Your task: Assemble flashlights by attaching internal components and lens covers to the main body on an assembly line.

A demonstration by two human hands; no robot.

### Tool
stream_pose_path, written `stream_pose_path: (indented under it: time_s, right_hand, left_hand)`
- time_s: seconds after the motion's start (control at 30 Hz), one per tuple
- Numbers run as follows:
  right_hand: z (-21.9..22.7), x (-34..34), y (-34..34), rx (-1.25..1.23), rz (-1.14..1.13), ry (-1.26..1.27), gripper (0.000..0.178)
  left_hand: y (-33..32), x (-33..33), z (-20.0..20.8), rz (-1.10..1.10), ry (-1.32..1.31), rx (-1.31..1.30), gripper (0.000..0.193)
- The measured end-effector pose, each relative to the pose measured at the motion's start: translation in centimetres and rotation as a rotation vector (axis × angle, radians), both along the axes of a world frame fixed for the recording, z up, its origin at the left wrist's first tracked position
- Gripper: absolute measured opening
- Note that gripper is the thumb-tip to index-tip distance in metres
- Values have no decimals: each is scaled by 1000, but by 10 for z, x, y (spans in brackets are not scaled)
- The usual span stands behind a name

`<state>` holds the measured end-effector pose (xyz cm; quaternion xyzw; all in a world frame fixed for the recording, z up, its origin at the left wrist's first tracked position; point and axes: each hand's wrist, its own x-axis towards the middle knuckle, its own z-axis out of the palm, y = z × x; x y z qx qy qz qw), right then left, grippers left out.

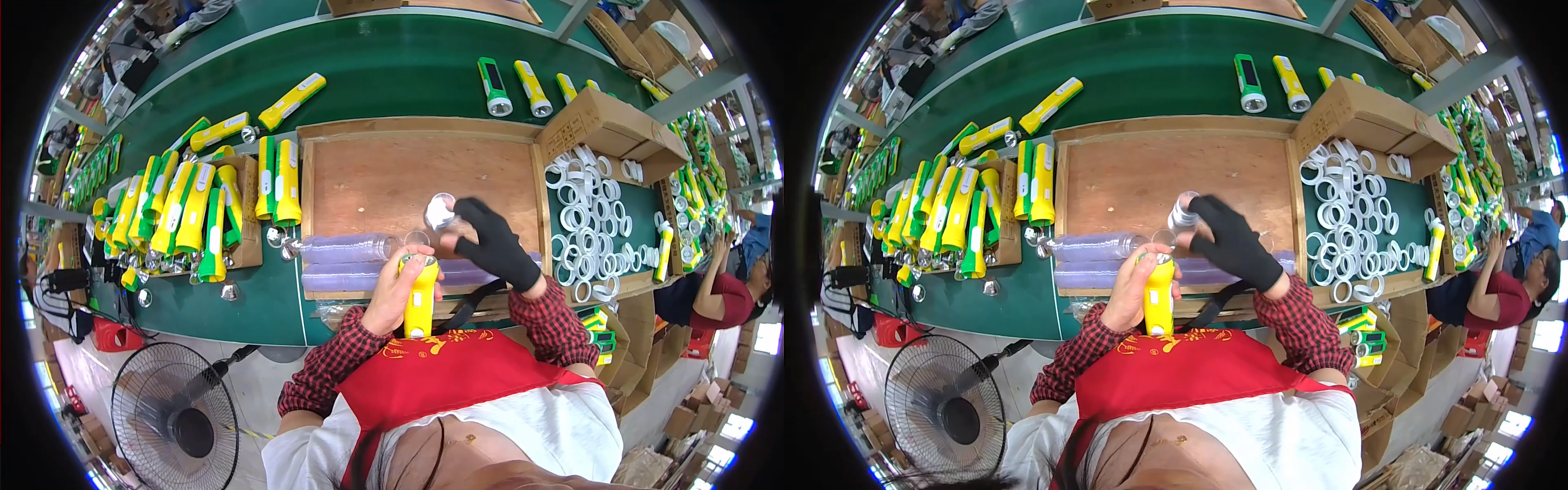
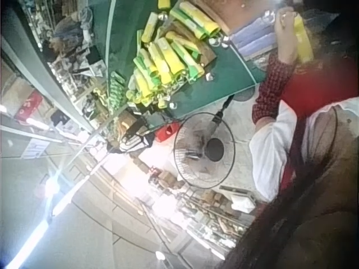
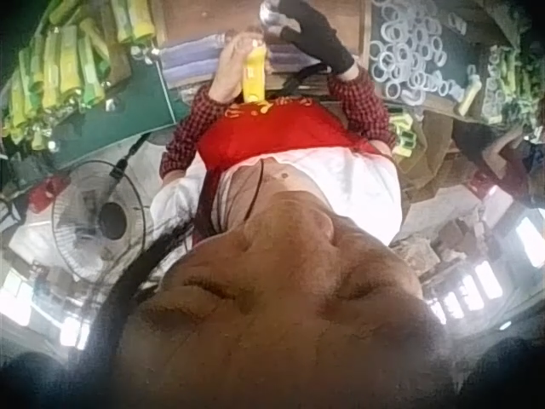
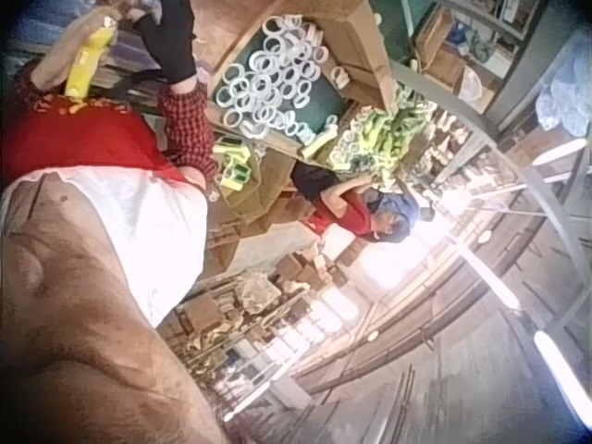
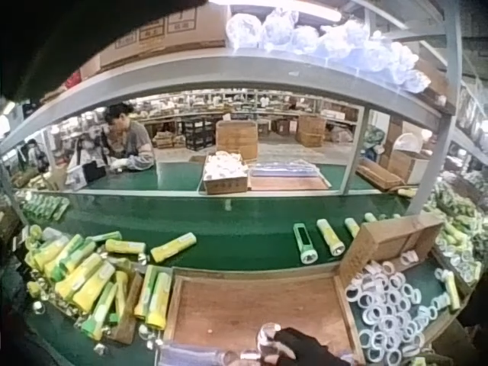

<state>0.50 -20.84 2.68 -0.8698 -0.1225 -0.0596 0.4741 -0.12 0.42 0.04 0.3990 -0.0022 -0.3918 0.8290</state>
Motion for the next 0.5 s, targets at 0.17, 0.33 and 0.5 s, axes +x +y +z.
stream_pose_path:
  time_s: [0.17, 0.33, 0.5]
  right_hand:
    - [19, -34, 12, 53, 241, 61, 31]
    - [29, -37, -10, 33, 187, 140, 29]
    - [-18, -9, -127, -1102, -763, 42, 22]
  left_hand:
    - [-4, 0, 6, -75, 5, 2, 36]
    - [-11, -2, 8, -144, 43, -38, 34]
    - [-4, -3, 14, -210, 49, -2, 29]
